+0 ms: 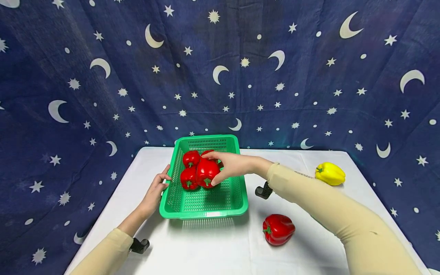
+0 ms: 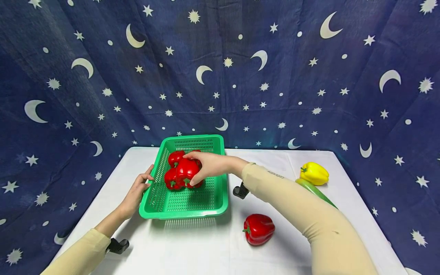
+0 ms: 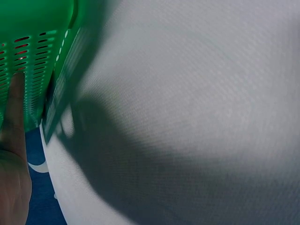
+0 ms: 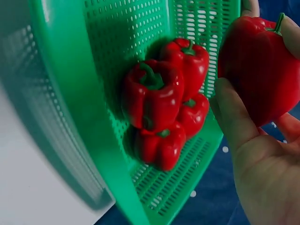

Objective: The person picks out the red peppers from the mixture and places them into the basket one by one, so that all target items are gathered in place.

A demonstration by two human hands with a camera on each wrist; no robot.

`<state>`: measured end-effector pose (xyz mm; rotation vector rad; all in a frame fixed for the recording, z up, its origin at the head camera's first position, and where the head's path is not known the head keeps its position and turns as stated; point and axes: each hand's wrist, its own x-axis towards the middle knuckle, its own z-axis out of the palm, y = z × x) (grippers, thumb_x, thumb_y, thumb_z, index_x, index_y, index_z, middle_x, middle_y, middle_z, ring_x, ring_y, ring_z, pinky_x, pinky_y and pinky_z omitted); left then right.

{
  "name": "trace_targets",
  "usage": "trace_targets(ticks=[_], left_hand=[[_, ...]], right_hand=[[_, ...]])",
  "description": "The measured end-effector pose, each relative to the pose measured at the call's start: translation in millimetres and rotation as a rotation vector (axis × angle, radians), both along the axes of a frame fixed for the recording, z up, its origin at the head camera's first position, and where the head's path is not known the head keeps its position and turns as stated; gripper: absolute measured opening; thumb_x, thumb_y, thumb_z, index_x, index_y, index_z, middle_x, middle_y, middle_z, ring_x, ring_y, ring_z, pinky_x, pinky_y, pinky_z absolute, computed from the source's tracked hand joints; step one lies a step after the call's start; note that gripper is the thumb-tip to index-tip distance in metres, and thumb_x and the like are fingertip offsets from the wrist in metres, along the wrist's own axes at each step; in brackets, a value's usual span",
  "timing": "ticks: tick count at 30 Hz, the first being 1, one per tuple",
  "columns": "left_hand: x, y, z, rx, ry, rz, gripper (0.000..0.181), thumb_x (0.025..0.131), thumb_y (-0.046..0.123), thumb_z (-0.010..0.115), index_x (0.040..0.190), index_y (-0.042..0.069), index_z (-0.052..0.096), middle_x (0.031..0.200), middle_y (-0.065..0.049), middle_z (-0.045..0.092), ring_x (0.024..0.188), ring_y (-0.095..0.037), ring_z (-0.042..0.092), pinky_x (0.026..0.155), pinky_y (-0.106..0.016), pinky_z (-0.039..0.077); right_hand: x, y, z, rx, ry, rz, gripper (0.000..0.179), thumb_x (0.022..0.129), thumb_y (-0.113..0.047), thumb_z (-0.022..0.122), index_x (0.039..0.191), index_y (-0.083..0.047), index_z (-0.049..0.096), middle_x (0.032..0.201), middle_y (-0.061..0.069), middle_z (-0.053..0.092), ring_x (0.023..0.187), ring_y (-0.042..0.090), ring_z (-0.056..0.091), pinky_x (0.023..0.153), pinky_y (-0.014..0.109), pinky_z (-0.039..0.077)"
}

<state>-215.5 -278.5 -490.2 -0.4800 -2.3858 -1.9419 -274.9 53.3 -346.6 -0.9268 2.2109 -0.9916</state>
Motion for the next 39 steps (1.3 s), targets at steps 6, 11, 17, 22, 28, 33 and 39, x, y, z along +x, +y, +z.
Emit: trace_targets(ticks=[6, 11, 17, 22, 28, 33, 39], left_hand=[[0.2, -0.7, -0.8, 0.011, -0.002, 0.002, 0.021, 0.101, -0.002, 0.031, 0.12, -0.007, 0.039, 0.171, -0.008, 0.01, 0.156, -0.033, 0.001, 0.104, -0.014, 0.025], [-0.2, -0.6, -1.9, 0.007, -0.002, 0.008, 0.022, 0.1, -0.003, 0.032, 0.12, -0.007, 0.04, 0.171, -0.008, 0.012, 0.156, -0.032, 0.002, 0.105, -0.014, 0.023], [0.2, -0.9, -2.6, 0.005, 0.004, 0.013, 0.022, 0.1, -0.003, 0.032, 0.119, -0.007, 0.04, 0.171, -0.008, 0.012, 0.156, -0.032, 0.002, 0.105, -0.014, 0.023], [-0.3, -1.7, -2.7, 0.01, 0.001, 0.001, 0.022, 0.101, -0.003, 0.031, 0.12, -0.007, 0.04, 0.171, -0.007, 0.011, 0.156, -0.032, 0.001, 0.105, -0.014, 0.024], [-0.8, -1.7, -2.2, 0.019, 0.005, -0.001, 0.021, 0.101, -0.002, 0.031, 0.119, -0.007, 0.04, 0.171, -0.008, 0.012, 0.156, -0.033, 0.001, 0.105, -0.015, 0.026], [-0.5, -1.4, -1.8, 0.018, -0.003, 0.002, 0.021, 0.101, -0.002, 0.03, 0.119, -0.007, 0.04, 0.171, -0.008, 0.012, 0.155, -0.034, 0.002, 0.103, -0.015, 0.03], [-0.5, -1.5, -0.9, 0.007, -0.009, 0.012, 0.02, 0.101, -0.001, 0.031, 0.118, -0.007, 0.04, 0.171, -0.008, 0.013, 0.155, -0.033, 0.001, 0.104, -0.014, 0.028]], right_hand=[[3.3, -20, -8.1, 0.067, 0.021, 0.037, 0.089, 0.08, -0.031, 0.086, 0.156, -0.022, 0.04, 0.14, -0.001, 0.051, 0.125, 0.02, 0.049, 0.09, 0.033, 0.052], [6.8, -32, -15.0, 0.085, 0.02, 0.06, 0.087, 0.079, -0.029, 0.087, 0.153, -0.021, 0.043, 0.139, -0.002, 0.052, 0.125, 0.02, 0.049, 0.087, 0.032, 0.053], [10.6, -44, -17.5, 0.119, 0.047, 0.074, 0.088, 0.077, -0.026, 0.087, 0.153, -0.017, 0.043, 0.135, -0.002, 0.053, 0.121, 0.02, 0.05, 0.084, 0.031, 0.054], [12.5, -52, -18.9, 0.152, 0.057, 0.078, 0.088, 0.076, -0.025, 0.087, 0.152, -0.018, 0.043, 0.134, -0.002, 0.053, 0.121, 0.02, 0.049, 0.082, 0.031, 0.054], [15.2, -63, -27.3, 0.172, 0.048, 0.102, 0.087, 0.076, -0.024, 0.088, 0.151, -0.017, 0.043, 0.131, -0.003, 0.054, 0.118, 0.018, 0.05, 0.081, 0.031, 0.053], [16.6, -71, -33.1, 0.198, 0.028, 0.121, 0.087, 0.077, -0.023, 0.089, 0.151, -0.016, 0.043, 0.129, -0.003, 0.054, 0.116, 0.018, 0.05, 0.08, 0.031, 0.054], [18.2, -78, -33.7, 0.26, -0.014, 0.113, 0.085, 0.077, -0.021, 0.089, 0.149, -0.017, 0.044, 0.125, -0.003, 0.054, 0.114, 0.019, 0.05, 0.079, 0.031, 0.054]])
